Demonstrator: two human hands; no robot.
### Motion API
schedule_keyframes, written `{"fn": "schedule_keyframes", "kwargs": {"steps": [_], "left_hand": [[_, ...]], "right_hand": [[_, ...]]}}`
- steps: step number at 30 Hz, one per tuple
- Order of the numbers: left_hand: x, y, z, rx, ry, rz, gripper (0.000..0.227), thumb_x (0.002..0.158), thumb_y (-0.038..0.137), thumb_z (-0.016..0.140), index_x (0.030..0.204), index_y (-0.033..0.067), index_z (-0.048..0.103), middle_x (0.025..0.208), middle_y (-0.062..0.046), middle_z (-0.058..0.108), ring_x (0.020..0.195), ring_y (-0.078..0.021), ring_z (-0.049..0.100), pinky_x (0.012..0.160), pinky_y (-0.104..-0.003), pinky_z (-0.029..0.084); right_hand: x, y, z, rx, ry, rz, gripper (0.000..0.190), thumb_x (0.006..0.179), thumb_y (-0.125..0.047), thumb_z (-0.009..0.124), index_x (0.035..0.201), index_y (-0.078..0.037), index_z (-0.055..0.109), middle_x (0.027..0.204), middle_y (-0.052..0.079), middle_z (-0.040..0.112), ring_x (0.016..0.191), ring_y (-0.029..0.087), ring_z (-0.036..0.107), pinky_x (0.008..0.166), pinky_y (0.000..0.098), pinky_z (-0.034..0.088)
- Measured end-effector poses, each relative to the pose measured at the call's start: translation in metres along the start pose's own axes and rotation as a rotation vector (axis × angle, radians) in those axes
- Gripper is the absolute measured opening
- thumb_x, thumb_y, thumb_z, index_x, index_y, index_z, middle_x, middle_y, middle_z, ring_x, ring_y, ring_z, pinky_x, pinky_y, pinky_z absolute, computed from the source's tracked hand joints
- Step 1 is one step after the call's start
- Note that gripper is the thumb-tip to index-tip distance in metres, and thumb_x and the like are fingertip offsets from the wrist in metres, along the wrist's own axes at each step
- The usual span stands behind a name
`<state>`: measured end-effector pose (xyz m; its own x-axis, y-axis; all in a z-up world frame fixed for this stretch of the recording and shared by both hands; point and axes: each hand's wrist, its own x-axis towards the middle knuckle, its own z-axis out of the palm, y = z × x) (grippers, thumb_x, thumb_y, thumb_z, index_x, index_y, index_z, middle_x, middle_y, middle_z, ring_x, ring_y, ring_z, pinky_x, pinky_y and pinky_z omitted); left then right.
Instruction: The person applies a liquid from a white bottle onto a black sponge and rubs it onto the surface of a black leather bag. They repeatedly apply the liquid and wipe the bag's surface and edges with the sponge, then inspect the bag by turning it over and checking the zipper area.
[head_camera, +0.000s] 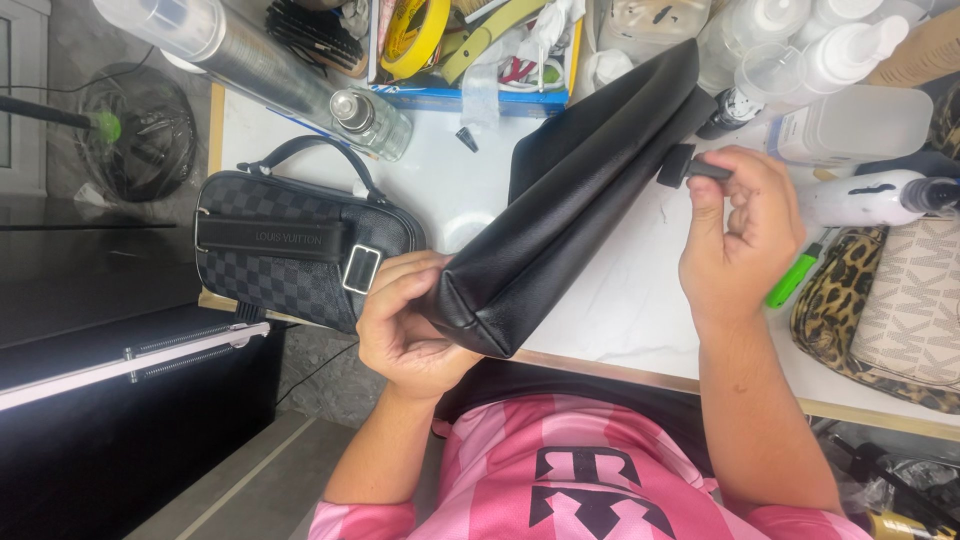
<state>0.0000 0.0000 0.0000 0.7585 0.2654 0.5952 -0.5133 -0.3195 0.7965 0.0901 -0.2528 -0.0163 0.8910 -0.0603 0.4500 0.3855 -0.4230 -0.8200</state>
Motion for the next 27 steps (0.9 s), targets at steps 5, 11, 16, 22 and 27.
{"fn": "schedule_keyframes", "kwargs": {"steps": [5, 11, 16, 22, 27], "left_hand": [[-0.009, -0.005, -0.001, -0.043, 0.033, -0.047, 0.075, 0.077, 0.026, 0.097, 0.132, 0.0044, 0.051, 0.124, -0.016, 0.064, 0.109, -0.0242, 0.066, 0.096, -0.033, 0.057], [0.0, 0.007, 0.0, 0.117, 0.009, 0.008, 0.093, 0.074, 0.038, 0.096, 0.141, 0.0009, 0.045, 0.129, -0.018, 0.057, 0.118, -0.0276, 0.062, 0.101, -0.037, 0.054], [0.014, 0.022, -0.003, 0.281, -0.071, -0.013, 0.099, 0.065, 0.046, 0.095, 0.14, -0.0022, 0.052, 0.13, -0.02, 0.06, 0.12, -0.0319, 0.063, 0.102, -0.039, 0.053], [0.018, 0.021, -0.005, 0.238, -0.079, 0.02, 0.094, 0.067, 0.047, 0.098, 0.136, 0.0011, 0.053, 0.129, -0.02, 0.066, 0.116, -0.0302, 0.068, 0.102, -0.037, 0.057], [0.013, 0.016, -0.009, 0.133, -0.049, 0.056, 0.091, 0.069, 0.049, 0.097, 0.132, 0.0015, 0.052, 0.123, -0.019, 0.067, 0.112, -0.0282, 0.071, 0.097, -0.036, 0.061]], "right_hand": [[-0.014, -0.032, 0.004, 0.119, -0.032, -0.085, 0.017, 0.104, -0.002, 0.071, 0.115, 0.007, 0.063, 0.116, 0.018, 0.065, 0.097, 0.021, 0.063, 0.086, 0.0264, 0.051], [-0.012, -0.072, 0.013, 0.265, -0.139, -0.234, 0.022, 0.092, -0.002, 0.078, 0.109, 0.006, 0.067, 0.102, 0.016, 0.065, 0.083, 0.021, 0.064, 0.066, 0.0261, 0.055], [-0.011, -0.068, 0.02, 0.039, -0.101, -0.313, 0.024, 0.09, 0.004, 0.081, 0.11, 0.005, 0.068, 0.103, 0.016, 0.066, 0.086, 0.024, 0.066, 0.073, 0.0306, 0.055], [0.007, -0.007, 0.014, -0.121, 0.065, -0.115, 0.012, 0.106, 0.007, 0.077, 0.117, 0.006, 0.071, 0.111, 0.015, 0.067, 0.085, 0.017, 0.061, 0.073, 0.026, 0.049], [0.037, 0.021, 0.007, -0.051, 0.063, -0.076, 0.01, 0.113, 0.004, 0.07, 0.123, 0.006, 0.069, 0.119, 0.011, 0.065, 0.097, 0.011, 0.067, 0.086, 0.0213, 0.056]]}}
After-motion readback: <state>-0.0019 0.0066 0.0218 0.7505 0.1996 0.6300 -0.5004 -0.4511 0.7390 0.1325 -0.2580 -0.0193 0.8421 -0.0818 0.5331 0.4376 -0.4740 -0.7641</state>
